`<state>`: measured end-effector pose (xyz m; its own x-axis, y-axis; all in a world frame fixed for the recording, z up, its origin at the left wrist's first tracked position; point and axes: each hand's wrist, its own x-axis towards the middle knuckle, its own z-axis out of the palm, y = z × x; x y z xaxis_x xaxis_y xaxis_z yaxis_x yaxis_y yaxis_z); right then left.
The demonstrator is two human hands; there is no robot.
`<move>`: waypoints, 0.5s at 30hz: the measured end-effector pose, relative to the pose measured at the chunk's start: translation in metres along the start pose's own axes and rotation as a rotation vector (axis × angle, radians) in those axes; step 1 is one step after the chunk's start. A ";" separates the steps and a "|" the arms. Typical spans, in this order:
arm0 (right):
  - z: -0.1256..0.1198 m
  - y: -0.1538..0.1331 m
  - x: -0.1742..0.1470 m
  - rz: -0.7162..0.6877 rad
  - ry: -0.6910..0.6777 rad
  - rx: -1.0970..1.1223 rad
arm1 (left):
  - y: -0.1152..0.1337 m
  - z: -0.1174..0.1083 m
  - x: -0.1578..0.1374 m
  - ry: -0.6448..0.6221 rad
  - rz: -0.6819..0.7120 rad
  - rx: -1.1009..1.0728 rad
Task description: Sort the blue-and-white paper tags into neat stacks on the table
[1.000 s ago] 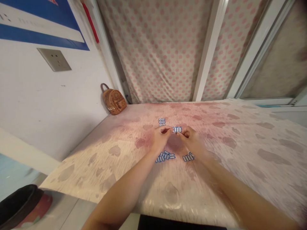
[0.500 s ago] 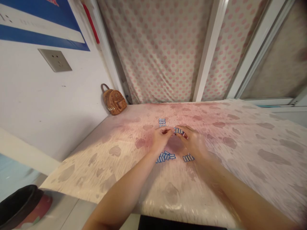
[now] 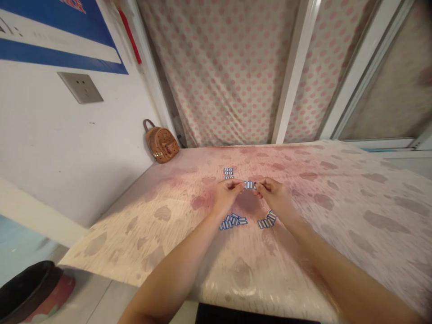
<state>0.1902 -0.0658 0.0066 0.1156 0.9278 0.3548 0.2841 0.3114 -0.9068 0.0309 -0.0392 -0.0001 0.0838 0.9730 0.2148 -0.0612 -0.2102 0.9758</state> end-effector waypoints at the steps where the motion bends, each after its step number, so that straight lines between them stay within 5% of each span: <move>1: 0.001 0.001 0.000 0.006 -0.005 -0.001 | -0.001 -0.001 0.001 -0.007 -0.013 -0.005; 7: 0.001 0.010 0.005 0.035 0.001 -0.003 | -0.001 -0.030 0.014 0.048 -0.062 0.027; 12: -0.008 0.022 0.012 0.022 0.092 -0.026 | -0.006 -0.072 0.032 0.182 -0.128 0.253; 15: -0.010 0.025 0.013 0.027 0.102 -0.061 | -0.015 -0.074 0.040 0.201 -0.189 0.380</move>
<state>0.2080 -0.0478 -0.0090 0.2196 0.9087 0.3550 0.3364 0.2710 -0.9019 -0.0389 0.0103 -0.0087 -0.1386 0.9888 0.0558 0.3087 -0.0104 0.9511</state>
